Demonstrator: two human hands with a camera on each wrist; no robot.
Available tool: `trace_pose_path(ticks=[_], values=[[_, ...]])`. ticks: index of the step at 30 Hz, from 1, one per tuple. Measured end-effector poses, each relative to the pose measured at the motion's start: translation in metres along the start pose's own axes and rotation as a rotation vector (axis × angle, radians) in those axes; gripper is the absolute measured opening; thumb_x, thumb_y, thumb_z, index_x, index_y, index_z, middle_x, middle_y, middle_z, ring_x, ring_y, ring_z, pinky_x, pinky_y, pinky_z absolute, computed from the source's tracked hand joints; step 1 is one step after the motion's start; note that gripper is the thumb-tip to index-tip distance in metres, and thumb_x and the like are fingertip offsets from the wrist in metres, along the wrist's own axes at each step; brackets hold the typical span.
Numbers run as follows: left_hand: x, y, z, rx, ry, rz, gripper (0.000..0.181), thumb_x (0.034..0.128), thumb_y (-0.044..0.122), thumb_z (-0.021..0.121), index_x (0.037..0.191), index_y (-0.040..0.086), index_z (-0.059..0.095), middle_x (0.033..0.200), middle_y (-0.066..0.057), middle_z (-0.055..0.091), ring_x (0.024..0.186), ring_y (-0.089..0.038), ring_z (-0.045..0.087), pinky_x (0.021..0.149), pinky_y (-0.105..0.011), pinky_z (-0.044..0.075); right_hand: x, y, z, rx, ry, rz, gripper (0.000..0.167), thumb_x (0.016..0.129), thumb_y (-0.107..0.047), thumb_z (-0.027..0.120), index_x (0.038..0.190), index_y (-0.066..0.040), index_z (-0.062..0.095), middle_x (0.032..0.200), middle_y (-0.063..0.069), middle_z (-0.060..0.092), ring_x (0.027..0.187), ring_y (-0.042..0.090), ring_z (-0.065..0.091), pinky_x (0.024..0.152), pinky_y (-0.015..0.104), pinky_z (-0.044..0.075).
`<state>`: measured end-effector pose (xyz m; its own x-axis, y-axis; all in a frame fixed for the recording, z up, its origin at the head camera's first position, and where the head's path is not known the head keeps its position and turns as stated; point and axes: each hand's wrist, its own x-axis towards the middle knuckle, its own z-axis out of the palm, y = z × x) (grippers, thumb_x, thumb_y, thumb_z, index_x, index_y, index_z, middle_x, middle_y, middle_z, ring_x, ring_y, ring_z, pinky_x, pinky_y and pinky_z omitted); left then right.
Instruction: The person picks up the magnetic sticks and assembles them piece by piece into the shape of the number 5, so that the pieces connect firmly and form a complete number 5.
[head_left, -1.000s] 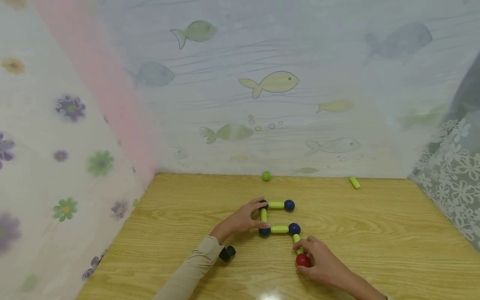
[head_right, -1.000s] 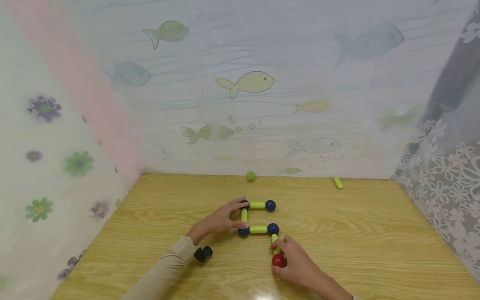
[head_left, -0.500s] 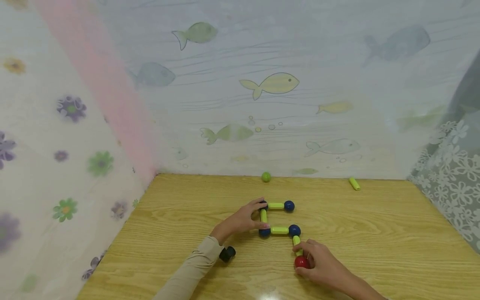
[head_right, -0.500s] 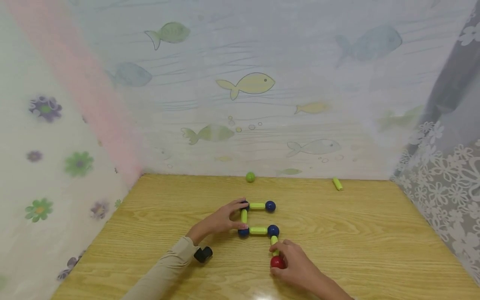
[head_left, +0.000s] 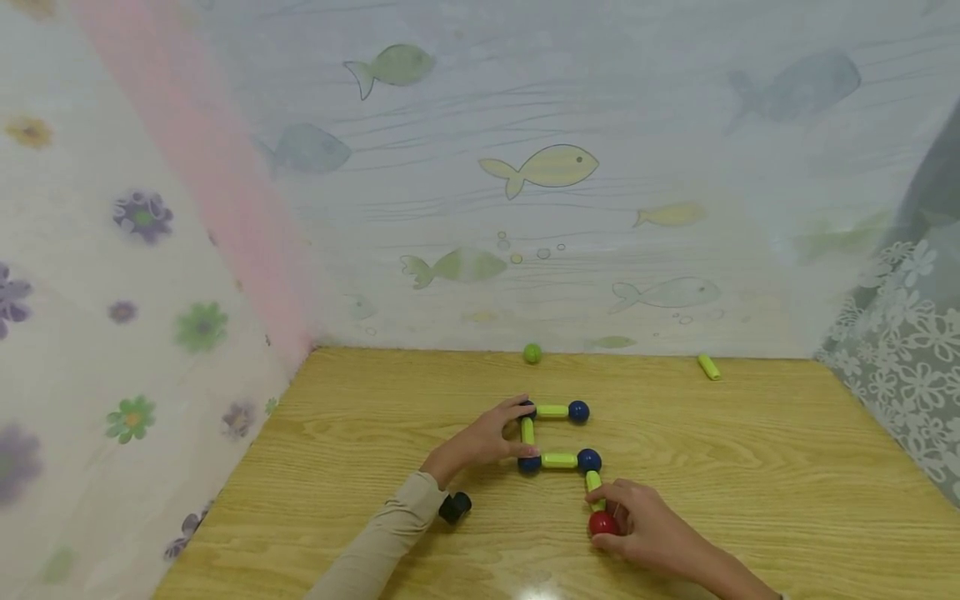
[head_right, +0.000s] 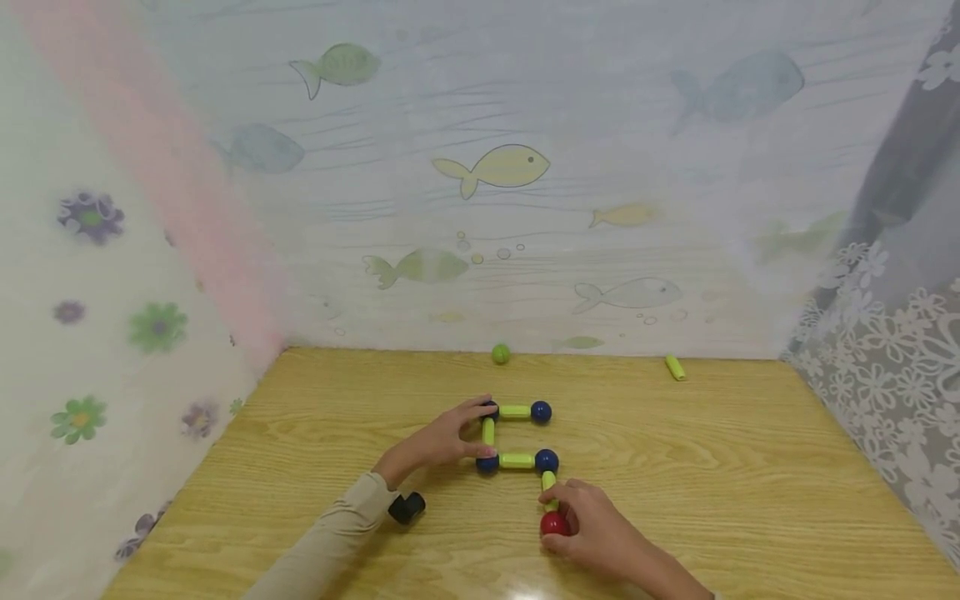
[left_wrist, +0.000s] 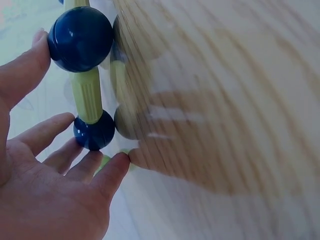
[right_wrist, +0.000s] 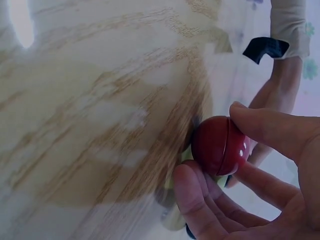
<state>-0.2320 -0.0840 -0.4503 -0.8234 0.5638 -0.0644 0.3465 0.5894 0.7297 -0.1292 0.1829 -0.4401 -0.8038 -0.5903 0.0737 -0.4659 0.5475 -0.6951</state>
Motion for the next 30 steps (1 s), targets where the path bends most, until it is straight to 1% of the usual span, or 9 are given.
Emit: trace_pose_path(ticks=[5, 12, 16, 19, 23, 28, 30], values=[[0.002, 0.001, 0.000, 0.020, -0.002, -0.001, 0.074, 0.0872, 0.038, 0.068, 0.147, 0.010, 0.034, 0.156, -0.004, 0.017, 0.142, -0.028, 0.016, 0.109, -0.049, 0.029, 0.000, 0.002, -0.002, 0.010, -0.014, -0.006, 0.041, 0.081, -0.029, 0.076, 0.111, -0.005, 0.065, 0.086, -0.007, 0.057, 0.067, 0.001, 0.049, 0.056, 0.020, 0.046], [0.001, 0.000, 0.000, 0.003, -0.001, 0.003, 0.075, 0.0876, 0.037, 0.068, 0.148, 0.010, 0.033, 0.157, -0.005, 0.016, 0.143, -0.028, 0.016, 0.109, -0.049, 0.028, 0.001, 0.003, -0.004, 0.014, -0.041, -0.016, 0.042, 0.083, -0.033, 0.074, 0.113, -0.005, 0.064, 0.086, -0.008, 0.057, 0.068, 0.002, 0.050, 0.057, 0.021, 0.046], [0.002, 0.000, -0.001, 0.003, -0.010, 0.009, 0.075, 0.0875, 0.038, 0.067, 0.148, 0.010, 0.032, 0.157, -0.004, 0.016, 0.143, -0.027, 0.015, 0.109, -0.049, 0.027, 0.003, 0.002, -0.007, -0.014, -0.063, 0.017, 0.042, 0.083, -0.035, 0.073, 0.112, -0.006, 0.065, 0.083, -0.009, 0.055, 0.068, 0.004, 0.050, 0.058, 0.022, 0.045], [0.003, 0.000, -0.001, -0.003, -0.018, 0.016, 0.076, 0.0874, 0.038, 0.067, 0.148, 0.010, 0.032, 0.157, -0.004, 0.016, 0.143, -0.027, 0.014, 0.110, -0.049, 0.026, 0.006, 0.000, -0.014, 0.001, -0.066, 0.024, 0.037, 0.085, -0.032, 0.071, 0.111, -0.006, 0.064, 0.081, -0.008, 0.055, 0.067, 0.004, 0.051, 0.058, 0.022, 0.046], [0.003, 0.000, -0.001, -0.009, -0.018, 0.025, 0.075, 0.0874, 0.038, 0.068, 0.148, 0.010, 0.033, 0.157, -0.005, 0.016, 0.143, -0.027, 0.015, 0.110, -0.049, 0.027, 0.013, -0.001, -0.028, 0.048, -0.035, -0.020, 0.029, 0.088, -0.024, 0.069, 0.108, -0.003, 0.064, 0.081, -0.005, 0.055, 0.067, 0.004, 0.053, 0.057, 0.024, 0.048], [0.002, 0.000, -0.001, -0.014, -0.013, 0.026, 0.074, 0.0878, 0.037, 0.067, 0.148, 0.009, 0.033, 0.157, -0.006, 0.016, 0.143, -0.028, 0.015, 0.109, -0.049, 0.028, 0.028, 0.003, -0.046, 0.047, 0.041, -0.077, 0.019, 0.090, -0.016, 0.066, 0.103, -0.002, 0.064, 0.081, -0.003, 0.057, 0.070, 0.006, 0.055, 0.058, 0.026, 0.050], [0.002, 0.000, -0.002, -0.021, -0.013, 0.028, 0.075, 0.0879, 0.037, 0.067, 0.148, 0.009, 0.033, 0.157, -0.006, 0.016, 0.143, -0.028, 0.015, 0.109, -0.050, 0.028, 0.036, 0.007, -0.053, 0.048, 0.071, -0.081, 0.018, 0.091, -0.016, 0.066, 0.103, -0.003, 0.064, 0.081, -0.002, 0.058, 0.072, 0.008, 0.056, 0.058, 0.026, 0.050]])
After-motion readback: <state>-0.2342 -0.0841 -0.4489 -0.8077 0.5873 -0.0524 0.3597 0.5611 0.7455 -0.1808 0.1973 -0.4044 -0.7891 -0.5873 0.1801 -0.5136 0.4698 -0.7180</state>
